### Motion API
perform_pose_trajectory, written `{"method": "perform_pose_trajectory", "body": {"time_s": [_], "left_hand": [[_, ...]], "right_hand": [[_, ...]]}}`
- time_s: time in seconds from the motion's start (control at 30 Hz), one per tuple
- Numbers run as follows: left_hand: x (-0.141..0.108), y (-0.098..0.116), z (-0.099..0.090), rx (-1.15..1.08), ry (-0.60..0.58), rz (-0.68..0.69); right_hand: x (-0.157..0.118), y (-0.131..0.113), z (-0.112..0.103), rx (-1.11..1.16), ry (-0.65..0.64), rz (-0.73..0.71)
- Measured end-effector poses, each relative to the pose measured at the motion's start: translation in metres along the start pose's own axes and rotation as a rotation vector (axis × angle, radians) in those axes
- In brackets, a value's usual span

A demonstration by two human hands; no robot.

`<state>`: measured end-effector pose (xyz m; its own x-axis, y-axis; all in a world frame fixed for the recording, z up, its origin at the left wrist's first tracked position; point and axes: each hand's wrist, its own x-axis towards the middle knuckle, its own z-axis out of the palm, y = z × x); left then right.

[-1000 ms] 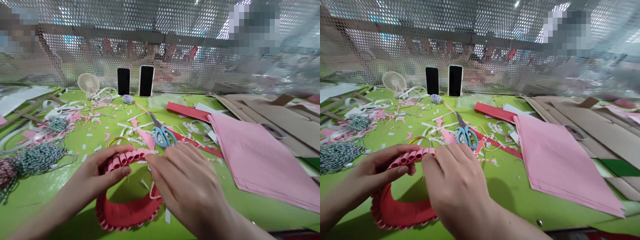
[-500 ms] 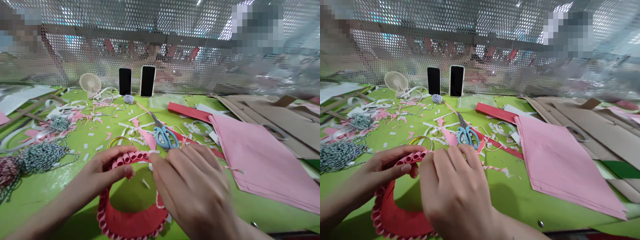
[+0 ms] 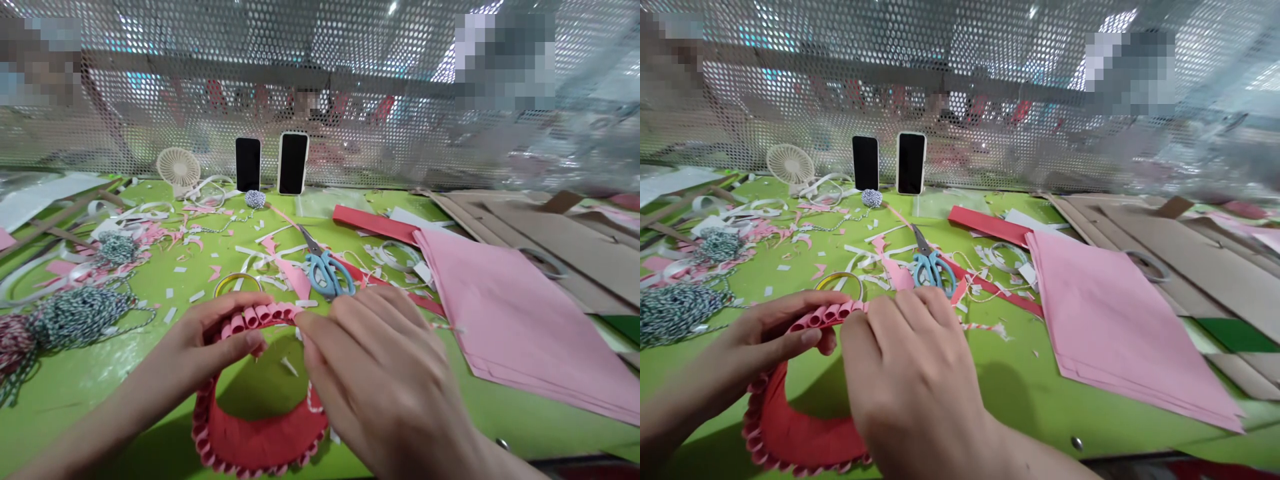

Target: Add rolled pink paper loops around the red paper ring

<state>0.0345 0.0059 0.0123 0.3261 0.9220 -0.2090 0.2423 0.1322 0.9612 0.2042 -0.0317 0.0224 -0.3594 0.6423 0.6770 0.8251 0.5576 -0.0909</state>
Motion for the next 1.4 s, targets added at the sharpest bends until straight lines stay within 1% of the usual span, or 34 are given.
{"method": "perform_pose_trajectory", "body": {"time_s": [0.2, 0.33, 0.53, 0.63, 0.7, 0.87, 1.03, 1.17, 1.27, 1.4], "left_hand": [[0.0022, -0.0028, -0.0042, 0.049, -0.096, 0.022], [0.0021, -0.0034, -0.0049, 0.040, -0.092, -0.005], [0.0004, -0.0017, -0.0039, 0.032, -0.119, 0.008], [-0.0006, -0.0019, -0.0023, 0.018, -0.088, 0.019], [-0.0007, -0.0023, -0.0020, 0.012, -0.062, 0.015], [-0.0001, -0.0018, -0.0037, 0.038, -0.126, -0.012], [-0.0032, 0.0023, -0.0016, 0.033, -0.049, -0.036], [-0.0043, 0.0021, -0.0008, 0.047, -0.042, -0.034], [-0.0033, -0.0005, -0.0022, 0.052, -0.054, -0.026], [-0.0028, -0.0028, -0.0038, 0.073, -0.103, -0.016]], "right_hand": [[0.0004, -0.0013, -0.0024, -0.045, -0.015, -0.007], [-0.0002, -0.0018, -0.0013, -0.070, -0.014, -0.028], [0.0024, -0.0010, 0.0000, -0.075, -0.031, -0.023], [0.0033, -0.0010, 0.0009, -0.080, -0.054, -0.038], [0.0030, -0.0009, 0.0007, -0.079, -0.045, -0.026], [0.0016, -0.0014, -0.0019, -0.054, -0.014, -0.007], [0.0016, -0.0025, -0.0026, -0.030, -0.012, -0.006], [0.0015, -0.0032, -0.0030, -0.025, -0.009, -0.019], [0.0017, -0.0038, -0.0021, -0.040, -0.016, -0.030], [0.0017, -0.0044, -0.0023, -0.036, -0.022, -0.026]]}}
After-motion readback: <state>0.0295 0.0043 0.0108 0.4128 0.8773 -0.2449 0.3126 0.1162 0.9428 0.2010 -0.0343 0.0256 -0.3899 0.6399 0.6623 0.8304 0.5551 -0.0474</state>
